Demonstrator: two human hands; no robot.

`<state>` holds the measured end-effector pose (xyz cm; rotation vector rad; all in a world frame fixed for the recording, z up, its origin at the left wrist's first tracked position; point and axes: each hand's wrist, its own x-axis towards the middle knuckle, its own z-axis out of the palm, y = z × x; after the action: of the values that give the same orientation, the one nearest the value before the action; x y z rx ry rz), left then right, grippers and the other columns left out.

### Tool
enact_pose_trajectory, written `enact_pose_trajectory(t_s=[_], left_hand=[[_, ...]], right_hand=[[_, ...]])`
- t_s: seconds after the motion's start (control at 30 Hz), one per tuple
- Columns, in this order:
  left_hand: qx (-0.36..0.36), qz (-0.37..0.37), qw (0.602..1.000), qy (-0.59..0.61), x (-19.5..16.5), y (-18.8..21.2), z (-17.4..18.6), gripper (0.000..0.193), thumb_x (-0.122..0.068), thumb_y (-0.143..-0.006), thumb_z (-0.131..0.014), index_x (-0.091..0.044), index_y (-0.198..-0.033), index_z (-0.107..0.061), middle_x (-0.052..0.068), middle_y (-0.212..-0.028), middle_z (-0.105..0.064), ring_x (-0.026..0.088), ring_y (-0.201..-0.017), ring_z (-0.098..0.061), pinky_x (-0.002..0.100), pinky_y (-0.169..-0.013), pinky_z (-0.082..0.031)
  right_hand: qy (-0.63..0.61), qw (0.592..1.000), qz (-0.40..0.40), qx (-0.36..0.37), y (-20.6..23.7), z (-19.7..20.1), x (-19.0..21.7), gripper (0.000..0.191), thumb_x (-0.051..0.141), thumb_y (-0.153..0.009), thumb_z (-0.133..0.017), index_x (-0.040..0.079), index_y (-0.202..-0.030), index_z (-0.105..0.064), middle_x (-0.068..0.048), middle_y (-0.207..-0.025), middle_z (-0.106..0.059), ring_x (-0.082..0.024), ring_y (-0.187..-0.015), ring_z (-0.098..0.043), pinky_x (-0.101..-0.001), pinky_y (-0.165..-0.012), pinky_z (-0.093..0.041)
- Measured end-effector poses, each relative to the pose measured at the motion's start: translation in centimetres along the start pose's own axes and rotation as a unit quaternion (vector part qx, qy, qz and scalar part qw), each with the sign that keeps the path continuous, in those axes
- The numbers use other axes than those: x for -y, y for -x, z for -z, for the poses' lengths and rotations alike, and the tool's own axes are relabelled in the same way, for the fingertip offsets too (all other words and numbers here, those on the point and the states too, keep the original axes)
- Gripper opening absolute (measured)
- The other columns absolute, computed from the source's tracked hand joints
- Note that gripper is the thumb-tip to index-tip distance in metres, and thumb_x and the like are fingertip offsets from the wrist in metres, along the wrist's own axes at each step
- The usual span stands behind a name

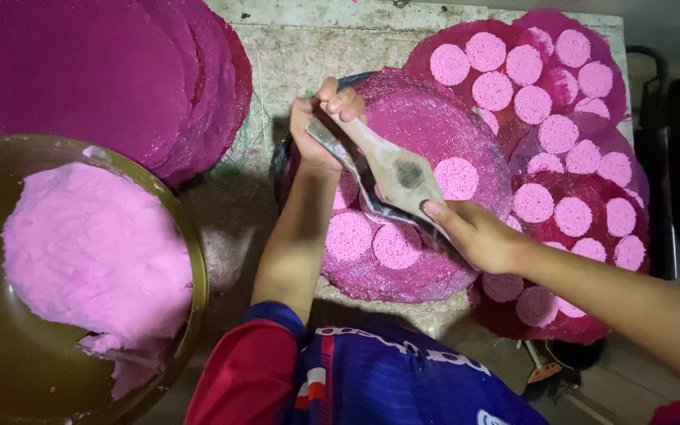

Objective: The person scoops pink dough from a large basin into a cylindrical mold on a hand press, presses the lever to extrude a round dough disc onto a tray, then places the disc in rows on round trays to dry. They repeat the cycle, occasionally repositioning trays and clearing excess dough from the press by hand.

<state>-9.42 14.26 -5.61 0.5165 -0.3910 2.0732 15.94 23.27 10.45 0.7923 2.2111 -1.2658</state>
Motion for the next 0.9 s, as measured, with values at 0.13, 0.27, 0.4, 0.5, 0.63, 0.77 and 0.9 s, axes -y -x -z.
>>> enact_pose_trajectory(t_s=[0.13,0.27,0.4,0.5,0.63,0.77,0.9], left_hand=[[-0.018,-0.023,0.999,0.026,2.4,0.3,0.2,0.018,-0.032,-0.097,-0.046,-0.016,-0.101,-0.053,0.0,-0.095,-0.054,0.018,-0.096,-0.052,0.039,-0.094,-0.052],[-0.02,-0.017,0.999,0.02,2.3,-1.0,0.3,0.019,-0.033,-0.092,-0.049,-0.015,-0.099,-0.053,-0.001,-0.093,-0.053,0.017,-0.095,-0.052,0.039,-0.096,-0.051],[-0.011,-0.002,1.0,-0.004,1.4,-1.2,-0.1,0.02,-0.034,-0.095,-0.049,-0.016,-0.099,-0.052,-0.001,-0.094,-0.052,0.018,-0.097,-0.051,0.038,-0.094,-0.05],[-0.043,-0.014,0.999,0.004,2.1,-1.0,-1.0,0.02,-0.034,-0.092,-0.049,-0.016,-0.099,-0.053,-0.001,-0.093,-0.052,0.019,-0.094,-0.051,0.039,-0.093,-0.05],[-0.015,-0.003,0.999,-0.034,1.8,-1.8,-2.8,0.021,-0.035,-0.094,-0.047,-0.015,-0.099,-0.053,0.0,-0.092,-0.053,0.018,-0.094,-0.053,0.04,-0.096,-0.05],[-0.107,0.034,0.963,-0.246,-1.5,-1.9,-4.8,0.038,-0.034,-0.093,-0.045,-0.004,-0.109,-0.061,0.009,-0.102,-0.064,0.022,-0.097,-0.06,0.04,-0.094,-0.053],[-0.169,0.228,0.51,-0.812,-1.4,0.4,-6.4,0.03,-0.021,-0.104,-0.046,-0.007,-0.126,-0.06,0.009,-0.113,-0.069,0.017,-0.094,-0.07,0.033,-0.079,-0.06]], right_hand=[[-0.032,0.995,-0.091,0.033,0.8,1.3,-0.2,0.075,0.064,-0.098,-0.03,-0.001,-0.083,-0.065,-0.01,-0.065,-0.062,-0.024,-0.058,-0.06,-0.0429,-0.059,-0.053],[0.052,0.997,-0.053,-0.03,0.9,2.0,-0.1,0.075,0.065,-0.097,-0.031,0.001,-0.082,-0.066,-0.01,-0.064,-0.065,-0.02,-0.059,-0.065,-0.0398,-0.06,-0.054],[0.015,1.0,-0.006,-0.017,0.9,1.6,-0.3,0.076,0.065,-0.098,-0.031,-0.001,-0.08,-0.064,-0.01,-0.063,-0.065,-0.02,-0.058,-0.064,-0.039,-0.06,-0.054],[0.056,0.997,-0.048,-0.027,0.8,1.6,-0.7,0.076,0.064,-0.097,-0.032,0.0,-0.078,-0.067,-0.009,-0.062,-0.066,-0.022,-0.058,-0.067,-0.0397,-0.062,-0.056],[0.095,0.992,-0.002,-0.078,0.1,1.0,-1.2,0.071,0.063,-0.1,-0.032,0.001,-0.09,-0.067,-0.012,-0.071,-0.065,-0.023,-0.067,-0.065,-0.0413,-0.068,-0.054],[-0.016,0.979,0.172,-0.112,0.1,-1.3,-2.8,0.07,0.063,-0.101,-0.04,0.0,-0.121,-0.06,-0.009,-0.098,-0.066,-0.018,-0.092,-0.06,-0.0384,-0.081,-0.05],[-0.143,0.929,0.318,-0.124,2.3,-3.3,-6.1,0.086,0.075,-0.099,-0.046,-0.003,-0.134,-0.05,-0.007,-0.119,-0.061,-0.015,-0.112,-0.057,-0.0317,-0.095,-0.046]])
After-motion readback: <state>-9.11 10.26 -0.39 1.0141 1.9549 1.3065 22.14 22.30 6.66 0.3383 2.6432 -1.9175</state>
